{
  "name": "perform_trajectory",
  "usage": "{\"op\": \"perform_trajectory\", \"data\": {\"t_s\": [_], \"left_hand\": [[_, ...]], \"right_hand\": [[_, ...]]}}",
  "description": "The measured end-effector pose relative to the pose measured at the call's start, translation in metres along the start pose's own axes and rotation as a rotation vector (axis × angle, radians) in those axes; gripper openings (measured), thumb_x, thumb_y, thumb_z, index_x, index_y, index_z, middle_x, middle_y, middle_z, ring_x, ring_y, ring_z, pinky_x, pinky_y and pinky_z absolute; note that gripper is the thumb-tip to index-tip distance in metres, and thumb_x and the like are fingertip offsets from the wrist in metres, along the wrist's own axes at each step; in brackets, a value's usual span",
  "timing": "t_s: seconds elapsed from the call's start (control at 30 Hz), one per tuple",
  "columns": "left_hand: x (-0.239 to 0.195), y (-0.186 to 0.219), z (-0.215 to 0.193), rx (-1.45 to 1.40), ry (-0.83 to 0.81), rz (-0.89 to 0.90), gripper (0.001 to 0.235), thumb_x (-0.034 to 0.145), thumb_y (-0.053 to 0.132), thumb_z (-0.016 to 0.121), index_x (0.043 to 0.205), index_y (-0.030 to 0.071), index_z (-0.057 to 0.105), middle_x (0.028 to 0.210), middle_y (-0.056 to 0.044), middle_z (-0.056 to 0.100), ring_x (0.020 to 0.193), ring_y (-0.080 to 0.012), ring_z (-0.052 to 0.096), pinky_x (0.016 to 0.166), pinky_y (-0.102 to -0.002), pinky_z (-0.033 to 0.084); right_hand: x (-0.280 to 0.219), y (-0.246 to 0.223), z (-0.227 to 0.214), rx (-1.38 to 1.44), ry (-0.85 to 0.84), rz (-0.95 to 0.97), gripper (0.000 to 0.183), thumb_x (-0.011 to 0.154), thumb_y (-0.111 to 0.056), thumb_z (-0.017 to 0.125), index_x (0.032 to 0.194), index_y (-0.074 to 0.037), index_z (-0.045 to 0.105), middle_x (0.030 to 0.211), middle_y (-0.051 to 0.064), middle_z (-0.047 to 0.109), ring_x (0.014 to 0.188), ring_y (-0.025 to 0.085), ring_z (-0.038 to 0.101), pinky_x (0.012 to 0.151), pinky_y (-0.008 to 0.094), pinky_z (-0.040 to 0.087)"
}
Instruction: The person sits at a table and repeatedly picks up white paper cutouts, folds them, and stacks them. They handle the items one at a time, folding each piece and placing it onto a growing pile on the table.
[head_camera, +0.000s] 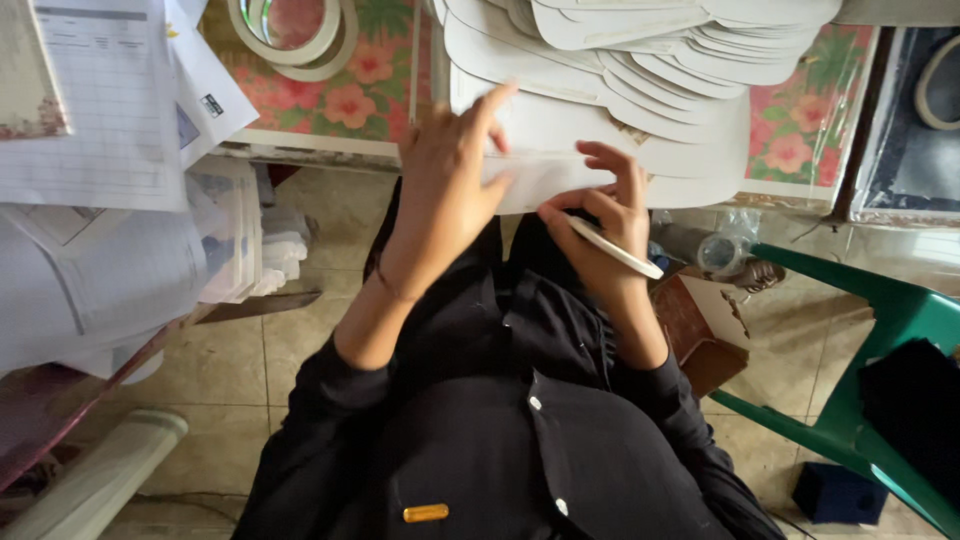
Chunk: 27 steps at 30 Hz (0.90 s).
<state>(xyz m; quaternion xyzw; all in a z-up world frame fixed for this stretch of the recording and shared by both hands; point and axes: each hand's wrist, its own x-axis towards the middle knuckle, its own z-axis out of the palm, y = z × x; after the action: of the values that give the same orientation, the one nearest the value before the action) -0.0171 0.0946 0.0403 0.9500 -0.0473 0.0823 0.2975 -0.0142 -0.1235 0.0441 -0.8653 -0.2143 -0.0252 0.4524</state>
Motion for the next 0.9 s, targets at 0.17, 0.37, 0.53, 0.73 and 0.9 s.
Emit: {"op": "perform_trajectory", "data": {"t_s": [0.17,0.37,0.53,0.73,0.9], "left_hand": [[-0.023,0.0,0.008,-0.116,-0.112,-0.183,0.091,0.081,0.018,0.096,0.159,0.029,0.05,0.11,0.009,0.067,0.12,-0.0311,0.048,0.1,-0.067,0.042],[-0.026,0.001,0.022,-0.113,-0.124,-0.236,0.09,0.08,0.028,0.099,0.157,0.033,0.053,0.111,0.01,0.058,0.125,-0.0322,0.041,0.099,-0.067,0.038],[-0.022,0.008,0.014,-0.119,-0.138,-0.223,0.086,0.082,0.026,0.097,0.156,0.034,0.054,0.111,0.008,0.054,0.124,-0.0313,0.04,0.102,-0.066,0.036],[-0.005,0.039,0.021,0.098,-0.115,-0.193,0.088,0.08,0.026,0.1,0.156,0.032,0.057,0.112,0.001,0.051,0.117,-0.032,0.041,0.096,-0.063,0.039],[0.017,0.064,0.076,-0.073,0.014,0.013,0.076,0.072,0.031,0.102,0.139,0.018,0.068,0.122,-0.012,0.054,0.107,-0.0423,0.059,0.082,-0.059,0.053]], "right_hand": [[-0.001,0.016,0.02,-0.084,0.02,-0.061,0.012,0.093,-0.015,0.09,0.093,-0.007,0.081,0.14,0.013,0.061,0.126,0.038,0.062,0.093,0.043,0.053],[-0.001,0.026,0.011,-0.156,0.064,-0.109,0.015,0.094,-0.01,0.092,0.103,0.0,0.084,0.146,0.02,0.057,0.111,0.037,0.07,0.091,0.042,0.06],[-0.005,0.052,-0.042,-0.142,0.175,-0.04,0.013,0.096,-0.007,0.096,0.098,0.001,0.085,0.151,0.021,0.052,0.104,0.035,0.073,0.094,0.043,0.062],[-0.01,0.069,-0.053,-0.184,0.198,0.019,0.021,0.09,0.0,0.102,0.091,0.006,0.081,0.148,0.021,0.053,0.108,0.041,0.073,0.097,0.049,0.062],[-0.007,0.07,-0.052,-0.252,0.215,-0.075,0.021,0.091,-0.009,0.099,0.094,-0.001,0.08,0.148,0.021,0.055,0.112,0.042,0.072,0.095,0.048,0.057]]}}
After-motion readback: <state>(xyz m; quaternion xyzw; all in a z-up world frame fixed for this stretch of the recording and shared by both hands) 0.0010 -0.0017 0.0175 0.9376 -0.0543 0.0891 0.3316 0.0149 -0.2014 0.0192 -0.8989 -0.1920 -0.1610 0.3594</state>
